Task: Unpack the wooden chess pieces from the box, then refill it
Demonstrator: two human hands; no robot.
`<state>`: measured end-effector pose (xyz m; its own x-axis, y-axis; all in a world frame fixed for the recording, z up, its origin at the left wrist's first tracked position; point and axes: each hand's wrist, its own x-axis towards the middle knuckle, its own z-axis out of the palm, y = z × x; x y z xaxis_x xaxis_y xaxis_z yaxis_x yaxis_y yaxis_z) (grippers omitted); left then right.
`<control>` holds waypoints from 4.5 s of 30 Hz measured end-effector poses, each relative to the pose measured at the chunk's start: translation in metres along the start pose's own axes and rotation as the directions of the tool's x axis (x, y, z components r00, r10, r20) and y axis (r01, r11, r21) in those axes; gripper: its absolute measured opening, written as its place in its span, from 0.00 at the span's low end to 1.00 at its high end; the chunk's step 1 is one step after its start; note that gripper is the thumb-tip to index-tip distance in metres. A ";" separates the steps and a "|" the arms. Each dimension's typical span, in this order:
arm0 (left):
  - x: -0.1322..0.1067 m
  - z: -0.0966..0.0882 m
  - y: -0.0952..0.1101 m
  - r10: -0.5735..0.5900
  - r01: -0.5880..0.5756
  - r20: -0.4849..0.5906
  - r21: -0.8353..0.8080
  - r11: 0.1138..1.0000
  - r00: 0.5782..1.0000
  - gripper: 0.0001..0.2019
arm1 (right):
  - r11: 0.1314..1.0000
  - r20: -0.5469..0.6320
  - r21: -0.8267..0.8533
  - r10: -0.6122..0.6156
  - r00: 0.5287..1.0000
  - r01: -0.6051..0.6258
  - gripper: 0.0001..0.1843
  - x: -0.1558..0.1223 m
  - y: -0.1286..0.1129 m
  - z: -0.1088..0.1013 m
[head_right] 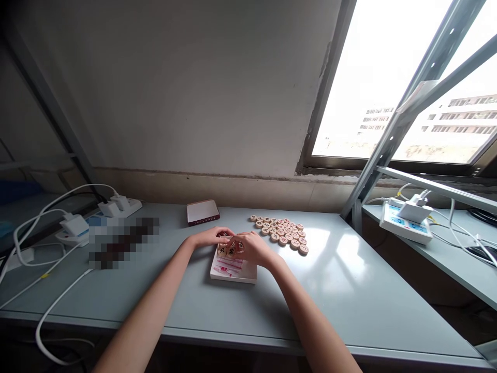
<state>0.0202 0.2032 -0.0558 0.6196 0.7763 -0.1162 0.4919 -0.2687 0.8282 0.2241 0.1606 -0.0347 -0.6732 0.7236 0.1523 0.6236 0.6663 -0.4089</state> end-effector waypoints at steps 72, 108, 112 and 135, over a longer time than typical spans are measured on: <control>0.014 0.026 0.001 0.009 0.008 -0.143 0.117 0.993 0.990 0.27 | 0.710 -0.345 -0.496 0.367 0.864 -0.500 0.11 -0.022 0.065 -0.018; 0.013 0.025 0.000 0.030 -0.008 -0.148 0.148 0.989 0.989 0.25 | 0.942 -0.148 -0.062 0.319 0.936 -0.331 0.09 -0.021 0.043 -0.036; 0.012 0.024 0.002 0.049 -0.025 -0.138 0.175 0.984 0.989 0.24 | 0.963 0.083 0.210 0.158 0.984 -0.172 0.11 -0.021 0.033 -0.041; 0.012 0.023 0.003 0.049 -0.022 -0.144 0.184 0.983 0.988 0.22 | 0.994 0.116 0.020 0.108 0.987 -0.111 0.07 -0.019 0.034 -0.027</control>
<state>0.0432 0.1983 -0.0676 0.5487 0.8360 0.0045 0.5823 -0.3861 0.7155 0.2689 0.1744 -0.0270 -0.6433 0.7656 0.0014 0.6866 0.5776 -0.4415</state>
